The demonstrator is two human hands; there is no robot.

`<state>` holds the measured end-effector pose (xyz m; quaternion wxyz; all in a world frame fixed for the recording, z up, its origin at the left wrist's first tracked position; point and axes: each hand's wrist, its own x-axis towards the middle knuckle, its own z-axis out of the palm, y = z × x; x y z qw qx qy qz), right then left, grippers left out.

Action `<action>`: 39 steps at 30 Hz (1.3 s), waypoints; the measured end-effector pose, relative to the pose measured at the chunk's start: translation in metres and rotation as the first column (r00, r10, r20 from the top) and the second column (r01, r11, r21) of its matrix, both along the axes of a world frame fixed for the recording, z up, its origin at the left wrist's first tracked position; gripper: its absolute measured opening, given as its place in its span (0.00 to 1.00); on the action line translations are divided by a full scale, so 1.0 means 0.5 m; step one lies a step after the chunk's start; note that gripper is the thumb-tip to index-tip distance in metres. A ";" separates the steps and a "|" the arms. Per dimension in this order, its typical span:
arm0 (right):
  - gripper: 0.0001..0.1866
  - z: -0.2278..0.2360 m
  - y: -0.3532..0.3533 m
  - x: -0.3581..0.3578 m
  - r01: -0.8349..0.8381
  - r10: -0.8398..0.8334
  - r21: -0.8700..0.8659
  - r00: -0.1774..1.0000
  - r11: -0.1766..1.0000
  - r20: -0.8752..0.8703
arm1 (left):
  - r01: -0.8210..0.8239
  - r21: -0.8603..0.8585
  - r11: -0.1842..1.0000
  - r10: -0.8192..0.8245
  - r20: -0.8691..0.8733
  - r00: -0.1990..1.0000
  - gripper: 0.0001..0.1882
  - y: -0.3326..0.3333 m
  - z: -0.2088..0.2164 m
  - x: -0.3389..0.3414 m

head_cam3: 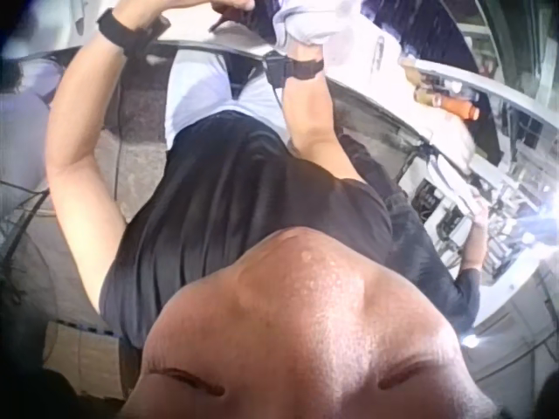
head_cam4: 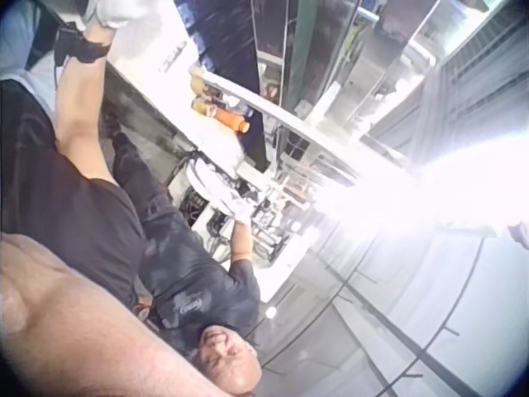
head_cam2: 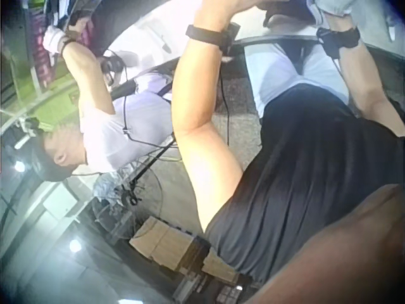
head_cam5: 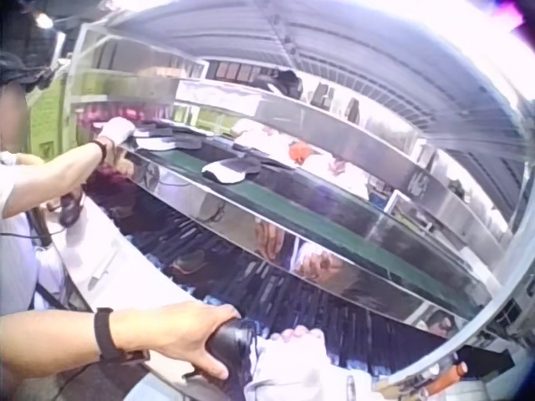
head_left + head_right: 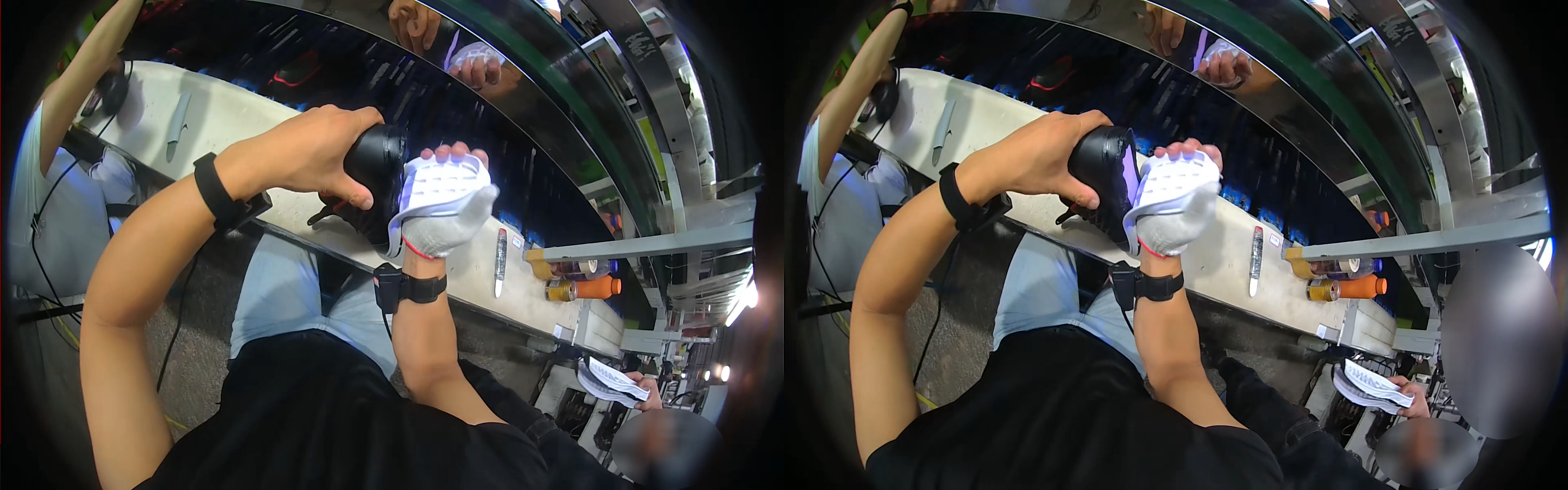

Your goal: The recorder picks up shoes from a conveyor belt, inspects them for quality, and places them back on the belt.

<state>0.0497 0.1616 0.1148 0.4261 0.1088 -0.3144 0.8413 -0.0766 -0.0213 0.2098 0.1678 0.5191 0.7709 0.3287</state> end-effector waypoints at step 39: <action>0.47 0.092 0.007 0.266 -0.010 -0.595 0.900 0.747 0.435 0.296 | 0.368 0.019 0.930 -0.273 -0.635 0.723 0.43 0.064 0.089 0.129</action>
